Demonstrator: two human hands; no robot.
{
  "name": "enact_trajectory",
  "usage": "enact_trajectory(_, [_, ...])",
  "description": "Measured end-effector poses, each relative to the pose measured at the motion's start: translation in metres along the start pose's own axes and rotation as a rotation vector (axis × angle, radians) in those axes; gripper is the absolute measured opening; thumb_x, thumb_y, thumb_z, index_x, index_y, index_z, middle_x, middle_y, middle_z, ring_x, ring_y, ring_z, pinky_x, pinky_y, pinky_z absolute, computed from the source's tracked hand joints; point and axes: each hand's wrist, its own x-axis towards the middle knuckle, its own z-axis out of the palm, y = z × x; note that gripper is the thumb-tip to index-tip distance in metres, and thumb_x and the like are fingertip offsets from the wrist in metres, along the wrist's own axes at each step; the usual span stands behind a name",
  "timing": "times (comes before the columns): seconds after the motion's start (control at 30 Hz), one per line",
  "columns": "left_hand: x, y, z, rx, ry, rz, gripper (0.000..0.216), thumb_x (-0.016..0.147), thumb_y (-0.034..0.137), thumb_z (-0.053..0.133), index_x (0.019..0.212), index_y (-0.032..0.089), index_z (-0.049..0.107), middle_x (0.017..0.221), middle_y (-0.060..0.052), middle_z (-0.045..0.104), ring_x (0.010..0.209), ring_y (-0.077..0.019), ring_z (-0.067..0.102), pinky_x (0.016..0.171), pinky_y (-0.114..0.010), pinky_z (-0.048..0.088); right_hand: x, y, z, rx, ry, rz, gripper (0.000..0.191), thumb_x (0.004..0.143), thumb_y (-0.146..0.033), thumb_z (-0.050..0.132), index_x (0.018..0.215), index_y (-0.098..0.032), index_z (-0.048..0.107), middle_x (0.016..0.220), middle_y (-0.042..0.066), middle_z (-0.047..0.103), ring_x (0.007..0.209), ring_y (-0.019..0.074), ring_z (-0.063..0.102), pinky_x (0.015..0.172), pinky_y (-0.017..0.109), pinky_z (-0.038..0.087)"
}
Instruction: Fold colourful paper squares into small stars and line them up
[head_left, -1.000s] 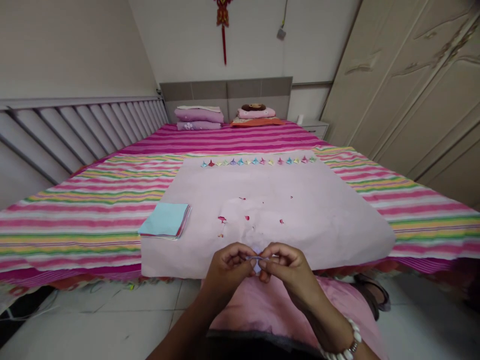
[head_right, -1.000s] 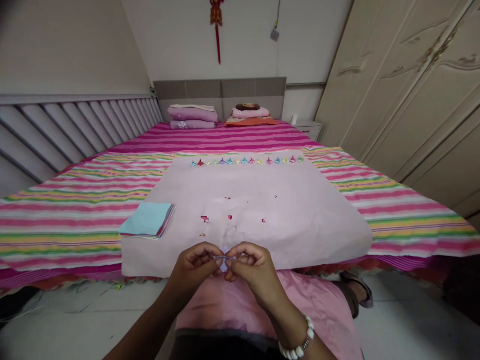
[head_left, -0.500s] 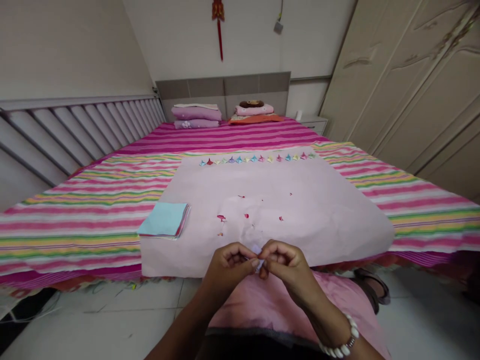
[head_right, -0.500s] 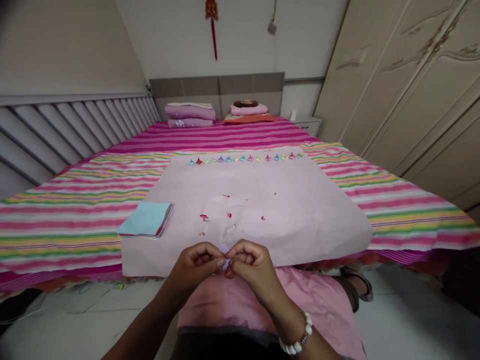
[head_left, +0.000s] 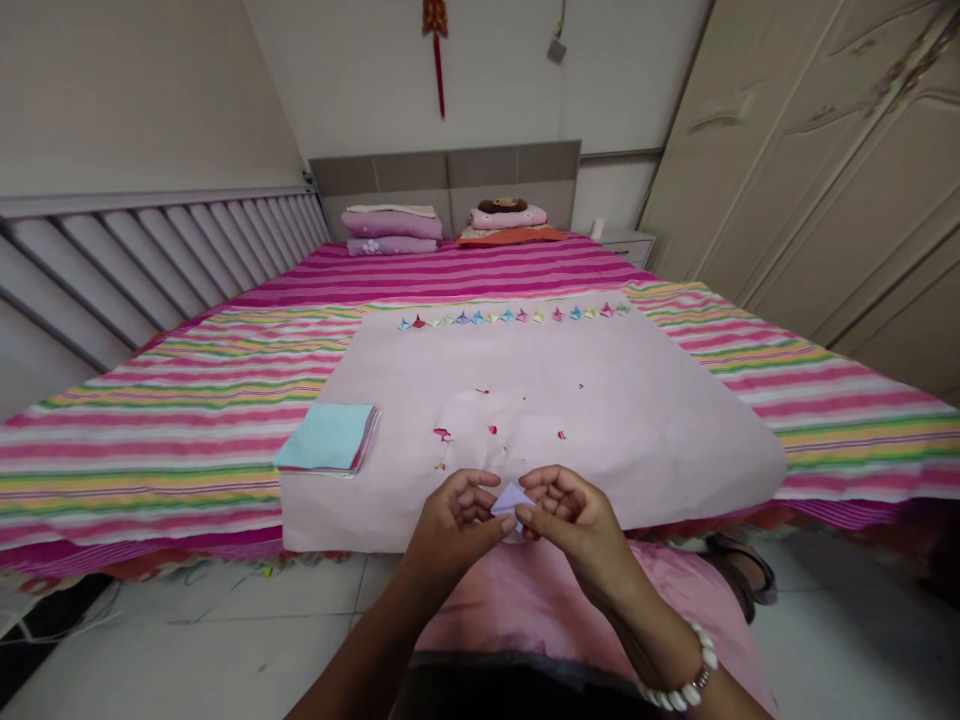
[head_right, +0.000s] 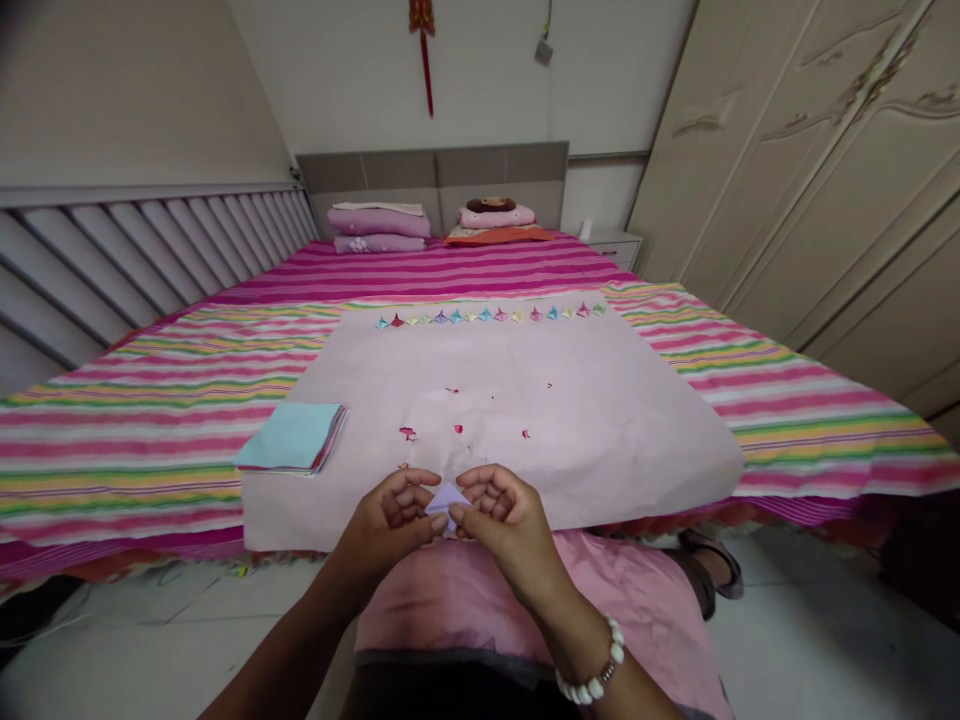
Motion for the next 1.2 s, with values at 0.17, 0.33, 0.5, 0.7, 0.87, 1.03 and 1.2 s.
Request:
enact_trajectory(0.17, [-0.003, 0.006, 0.002, 0.033, -0.044, -0.040, 0.017, 0.067, 0.028, 0.075, 0.069, 0.013, 0.068, 0.061, 0.000, 0.066, 0.062, -0.0116, 0.059, 0.061, -0.022, 0.044, -0.003, -0.002, 0.002, -0.006, 0.009, -0.050, 0.030, 0.065, -0.025, 0.081, 0.089, -0.018, 0.064, 0.061, -0.006, 0.060, 0.051, 0.0069, 0.057, 0.050, 0.017, 0.045])
enact_trajectory(0.33, [-0.002, 0.001, 0.000, 0.093, 0.024, 0.022, 0.021, 0.068, 0.032, 0.074, 0.060, 0.014, 0.068, 0.057, 0.000, 0.063, 0.060, -0.0118, 0.055, 0.061, -0.023, 0.042, -0.003, 0.001, 0.002, 0.024, -0.009, -0.066, 0.034, 0.070, -0.023, 0.077, 0.101, -0.020, 0.063, 0.063, -0.005, 0.062, 0.054, 0.0099, 0.062, 0.055, 0.021, 0.049])
enact_trajectory(0.5, [0.001, -0.010, 0.005, 0.006, 0.104, 0.011, 0.021, 0.072, 0.035, 0.071, 0.068, 0.015, 0.068, 0.061, 0.001, 0.062, 0.062, -0.0111, 0.054, 0.062, -0.022, 0.041, 0.000, 0.007, 0.004, 0.061, 0.063, -0.094, 0.040, 0.070, -0.022, 0.077, 0.107, -0.019, 0.062, 0.063, -0.004, 0.063, 0.052, 0.0114, 0.063, 0.055, 0.024, 0.051])
enact_trajectory(0.7, [-0.001, -0.017, 0.014, -0.160, 0.031, -0.003, 0.025, 0.074, 0.037, 0.070, 0.069, 0.014, 0.062, 0.065, 0.000, 0.061, 0.061, -0.0098, 0.052, 0.061, -0.022, 0.041, 0.000, 0.007, 0.004, 0.057, 0.103, -0.108, 0.038, 0.070, -0.024, 0.078, 0.105, -0.021, 0.063, 0.067, -0.004, 0.063, 0.055, 0.0114, 0.061, 0.055, 0.024, 0.049])
enact_trajectory(0.87, [-0.005, -0.010, 0.006, -0.398, -0.170, -0.194, 0.030, 0.072, 0.034, 0.074, 0.063, 0.012, 0.055, 0.058, 0.003, 0.049, 0.051, -0.0044, 0.039, 0.052, -0.017, 0.032, -0.001, 0.004, -0.004, 0.139, -0.109, -0.030, 0.039, 0.071, -0.029, 0.075, 0.108, -0.022, 0.067, 0.090, 0.003, 0.067, 0.080, 0.0162, 0.061, 0.075, 0.028, 0.047])
enact_trajectory(1.03, [-0.012, -0.014, 0.005, -0.719, -0.419, -0.474, 0.025, 0.070, 0.026, 0.077, 0.077, 0.011, 0.059, 0.062, 0.005, 0.043, 0.050, -0.0016, 0.037, 0.048, -0.013, 0.028, -0.002, 0.004, -0.004, 0.175, -0.246, 0.067, 0.023, 0.069, -0.027, 0.076, 0.092, -0.022, 0.073, 0.094, 0.003, 0.068, 0.084, 0.0174, 0.060, 0.079, 0.029, 0.046])
enact_trajectory(1.2, [-0.011, -0.018, 0.006, -0.647, -0.408, -0.480, 0.027, 0.073, 0.035, 0.073, 0.078, 0.012, 0.062, 0.064, 0.003, 0.048, 0.050, -0.0027, 0.042, 0.049, -0.014, 0.033, -0.001, 0.000, 0.000, 0.189, -0.266, 0.084, 0.012, 0.072, -0.028, 0.074, 0.071, -0.018, 0.067, 0.063, -0.001, 0.063, 0.057, 0.0126, 0.057, 0.060, 0.025, 0.045])
